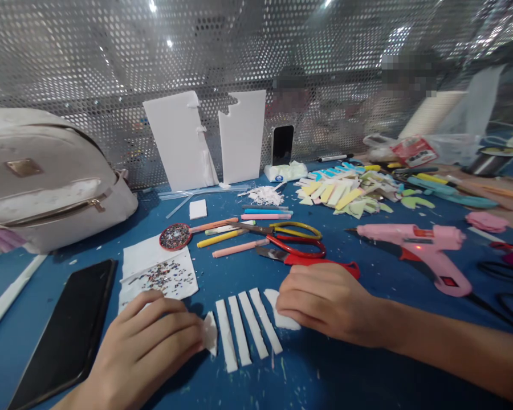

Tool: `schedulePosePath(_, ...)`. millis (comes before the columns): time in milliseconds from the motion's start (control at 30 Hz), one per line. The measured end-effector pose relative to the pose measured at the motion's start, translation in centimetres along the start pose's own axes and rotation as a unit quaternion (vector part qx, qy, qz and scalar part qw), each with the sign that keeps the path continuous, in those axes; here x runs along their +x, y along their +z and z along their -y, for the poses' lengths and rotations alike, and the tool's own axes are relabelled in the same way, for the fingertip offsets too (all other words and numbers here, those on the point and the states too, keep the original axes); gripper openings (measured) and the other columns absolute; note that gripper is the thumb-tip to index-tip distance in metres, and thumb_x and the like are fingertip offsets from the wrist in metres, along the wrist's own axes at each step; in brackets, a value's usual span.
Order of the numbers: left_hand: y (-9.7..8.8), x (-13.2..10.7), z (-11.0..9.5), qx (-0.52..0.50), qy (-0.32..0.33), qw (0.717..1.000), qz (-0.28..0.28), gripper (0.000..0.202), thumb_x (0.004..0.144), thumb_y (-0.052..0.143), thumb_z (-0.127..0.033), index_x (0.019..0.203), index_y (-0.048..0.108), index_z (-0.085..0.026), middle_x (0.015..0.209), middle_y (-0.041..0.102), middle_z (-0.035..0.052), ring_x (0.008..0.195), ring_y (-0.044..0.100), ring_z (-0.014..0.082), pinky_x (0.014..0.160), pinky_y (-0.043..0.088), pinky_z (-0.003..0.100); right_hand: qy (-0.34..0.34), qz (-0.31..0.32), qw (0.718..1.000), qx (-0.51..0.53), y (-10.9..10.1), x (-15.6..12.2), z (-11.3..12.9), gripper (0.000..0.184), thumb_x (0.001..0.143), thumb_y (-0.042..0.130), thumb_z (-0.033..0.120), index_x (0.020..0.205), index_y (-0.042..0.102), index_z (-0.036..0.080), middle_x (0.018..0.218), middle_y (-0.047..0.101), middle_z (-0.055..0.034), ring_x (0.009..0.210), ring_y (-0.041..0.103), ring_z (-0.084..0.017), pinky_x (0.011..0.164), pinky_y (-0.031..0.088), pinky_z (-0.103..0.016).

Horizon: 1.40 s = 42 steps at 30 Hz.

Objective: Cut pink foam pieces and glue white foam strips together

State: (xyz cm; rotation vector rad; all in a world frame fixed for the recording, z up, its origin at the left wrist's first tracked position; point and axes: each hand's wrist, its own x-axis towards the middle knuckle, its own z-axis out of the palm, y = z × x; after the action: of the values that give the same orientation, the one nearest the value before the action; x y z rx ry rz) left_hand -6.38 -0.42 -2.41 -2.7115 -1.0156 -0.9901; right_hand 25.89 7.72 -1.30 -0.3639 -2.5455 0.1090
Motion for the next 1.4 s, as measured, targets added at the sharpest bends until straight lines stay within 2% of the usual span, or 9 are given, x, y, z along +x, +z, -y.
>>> schedulePosePath(133, -0.3, 0.2, -0.2, 0.016, -0.004, 1.0, -0.017, 0.016, 0.103, 0.056, -0.013, 0.102, 0.071, -0.019, 0.094, 0.075, 0.0011, 0.086, 0.062, 0.0165, 0.085, 0.041, 0.035, -0.004, -0.002, 1.0, -0.007, 0.0, 0.1, 0.1, 0.032, 0.111, 0.038, 0.023, 0.094, 0.065, 0.018, 0.085, 0.071, -0.0024, 0.076, 0.058, -0.014, 0.07, 0.04, -0.027)
schedulePosePath(333, 0.2, 0.6, -0.2, 0.014, 0.004, 1.0, 0.022, 0.015, 0.102, 0.06, -0.021, 0.109, 0.074, -0.023, 0.092, 0.072, 0.0018, 0.081, 0.058, 0.0174, 0.08, 0.04, 0.035, -0.006, 0.007, 1.0, -0.02, 0.0, 0.1, 0.1, 0.031, 0.11, 0.038, 0.02, 0.095, 0.065, 0.018, 0.085, 0.071, -0.0027, 0.077, 0.059, -0.014, 0.072, 0.041, -0.027)
schedulePosePath(533, 0.6, 0.6, -0.1, 0.009, 0.0, 1.0, 0.023, 0.015, 0.103, 0.059, -0.025, 0.107, 0.074, -0.023, 0.092, 0.072, 0.0019, 0.081, 0.059, 0.0173, 0.081, 0.039, 0.036, -0.008, 0.011, 1.0, -0.016, -0.1, 0.1, 0.0, 0.03, 0.109, 0.039, 0.019, 0.095, 0.065, 0.018, 0.085, 0.071, -0.0025, 0.078, 0.059, -0.014, 0.072, 0.042, -0.027)
schedulePosePath(733, 0.4, 0.3, -0.1, -0.005, -0.001, 1.0, 0.007, 0.012, 0.102, 0.062, -0.023, 0.103, 0.073, -0.021, 0.093, 0.075, 0.0007, 0.082, 0.063, 0.0162, 0.085, 0.041, 0.035, -0.003, 0.015, 1.0, -0.021, 0.0, 0.0, 0.0, 0.029, 0.109, 0.04, 0.02, 0.095, 0.065, 0.018, 0.085, 0.071, -0.0026, 0.078, 0.06, -0.014, 0.072, 0.041, -0.027)
schedulePosePath(867, 0.2, 0.0, -0.1, 0.003, 0.01, 1.0, 0.01, 0.015, 0.103, 0.059, -0.02, 0.112, 0.069, -0.014, 0.095, 0.076, 0.0035, 0.083, 0.064, 0.0153, 0.087, 0.042, 0.035, -0.009, 0.02, 0.999, -0.025, -0.1, 0.1, 0.1, 0.03, 0.109, 0.04, 0.019, 0.094, 0.066, 0.018, 0.085, 0.071, -0.0026, 0.077, 0.06, -0.014, 0.071, 0.041, -0.027)
schedulePosePath(1033, 0.0, -0.1, -0.4, 0.078, 0.045, 0.996, 0.025, 0.021, 0.106, 0.054, -0.024, 0.114, 0.073, -0.021, 0.094, 0.078, -0.0007, 0.084, 0.067, 0.0164, 0.096, 0.039, 0.039, -0.013, 0.009, 1.0, -0.027, -0.2, 0.3, 0.2, 0.031, 0.109, 0.04, 0.018, 0.093, 0.066, 0.018, 0.083, 0.07, -0.0019, 0.075, 0.059, -0.014, 0.068, 0.042, -0.027)
schedulePosePath(1133, 0.0, -0.2, -0.8, 0.118, 0.074, 0.99, 0.037, 0.024, 0.107, 0.052, -0.026, 0.117, 0.073, -0.02, 0.096, 0.078, 0.0002, 0.085, 0.069, 0.0175, 0.099, 0.037, 0.039, -0.015, 0.014, 0.999, -0.036, -0.1, 0.3, 0.2, 0.03, 0.108, 0.041, 0.017, 0.093, 0.067, 0.018, 0.083, 0.07, -0.0018, 0.076, 0.06, -0.013, 0.068, 0.042, -0.026)
schedulePosePath(1400, 0.2, -0.4, -1.5, 0.147, 0.08, 0.986, 0.018, 0.029, 0.109, 0.047, -0.026, 0.121, 0.073, -0.022, 0.098, 0.079, 0.0004, 0.09, 0.064, 0.0196, 0.106, 0.033, 0.039, -0.016, 0.017, 0.999, -0.034, -0.2, 0.4, 0.2, 0.032, 0.109, 0.039, 0.018, 0.093, 0.067, 0.018, 0.084, 0.071, -0.0024, 0.076, 0.059, -0.013, 0.07, 0.042, -0.026)
